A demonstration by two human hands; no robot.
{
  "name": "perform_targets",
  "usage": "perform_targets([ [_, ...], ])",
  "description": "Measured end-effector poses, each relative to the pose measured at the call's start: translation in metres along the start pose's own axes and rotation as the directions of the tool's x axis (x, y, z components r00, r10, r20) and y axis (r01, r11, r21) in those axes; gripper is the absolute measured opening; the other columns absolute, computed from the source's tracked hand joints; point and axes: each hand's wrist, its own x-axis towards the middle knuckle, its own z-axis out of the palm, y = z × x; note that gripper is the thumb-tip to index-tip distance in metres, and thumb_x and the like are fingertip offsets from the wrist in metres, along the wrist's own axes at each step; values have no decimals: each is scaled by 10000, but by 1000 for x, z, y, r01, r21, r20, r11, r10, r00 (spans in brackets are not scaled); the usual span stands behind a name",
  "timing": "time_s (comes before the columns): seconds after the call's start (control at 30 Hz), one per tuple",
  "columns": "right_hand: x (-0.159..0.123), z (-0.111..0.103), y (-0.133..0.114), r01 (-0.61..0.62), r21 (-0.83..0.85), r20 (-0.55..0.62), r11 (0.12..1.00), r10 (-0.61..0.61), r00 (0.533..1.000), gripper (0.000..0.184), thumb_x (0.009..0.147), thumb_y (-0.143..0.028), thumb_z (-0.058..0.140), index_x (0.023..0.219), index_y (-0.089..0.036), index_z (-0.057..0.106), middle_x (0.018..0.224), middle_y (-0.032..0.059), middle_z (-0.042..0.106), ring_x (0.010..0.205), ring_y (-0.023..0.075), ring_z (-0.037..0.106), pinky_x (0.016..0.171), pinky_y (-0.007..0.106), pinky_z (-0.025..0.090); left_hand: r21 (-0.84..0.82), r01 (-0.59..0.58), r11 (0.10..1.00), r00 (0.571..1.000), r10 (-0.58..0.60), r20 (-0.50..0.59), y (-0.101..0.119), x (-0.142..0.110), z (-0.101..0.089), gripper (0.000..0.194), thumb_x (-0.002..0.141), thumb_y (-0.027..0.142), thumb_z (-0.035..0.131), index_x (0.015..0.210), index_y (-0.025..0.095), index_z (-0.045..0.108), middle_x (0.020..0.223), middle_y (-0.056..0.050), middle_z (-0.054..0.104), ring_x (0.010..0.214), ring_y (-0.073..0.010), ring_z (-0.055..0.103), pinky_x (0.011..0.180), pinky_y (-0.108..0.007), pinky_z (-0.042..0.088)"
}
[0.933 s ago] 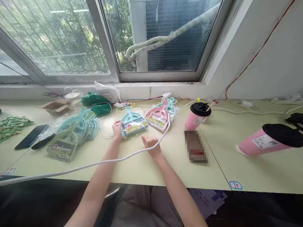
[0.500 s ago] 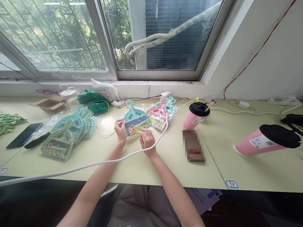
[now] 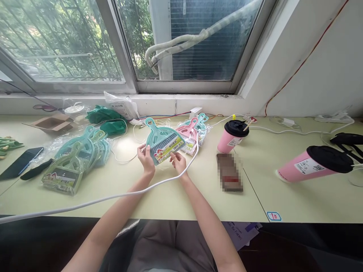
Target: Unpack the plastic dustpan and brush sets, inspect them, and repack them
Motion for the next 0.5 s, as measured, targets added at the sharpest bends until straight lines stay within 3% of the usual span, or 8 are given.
perform_targets([
  [0.1,0,-1,-3,-57,89,0,994,58,998,460,665,-606,720,654,-187,529,671,-19,577,422,44,402,398,211,232,7,-21,1000,1000,21,24,2,-6,3,243,834,375,626,961,208,505,863,-18,611,780,-141,597,758,-265,453],
  [0.27,0,-6,-4,-99,169,-77,981,114,991,484,548,-576,803,752,-188,597,710,-20,594,478,75,520,404,197,331,-27,-18,999,996,20,88,2,-8,5,258,834,433,617,840,212,483,769,20,542,718,-117,552,705,-234,437],
  [0.37,0,-9,-4,-55,143,-113,988,72,991,477,560,-578,802,740,-190,591,632,-39,574,392,49,403,371,211,294,-64,136,989,987,-129,95,-2,-6,4,289,815,465,616,805,208,484,772,18,561,661,-110,556,619,-226,428],
  [0.5,-2,-10,-4,-16,82,-113,996,25,993,476,585,-588,787,745,-170,626,726,15,663,361,30,342,347,229,248,-120,316,941,946,-322,-34,-12,9,2,245,790,406,633,826,196,513,887,-36,645,717,-140,634,645,-259,473],
])
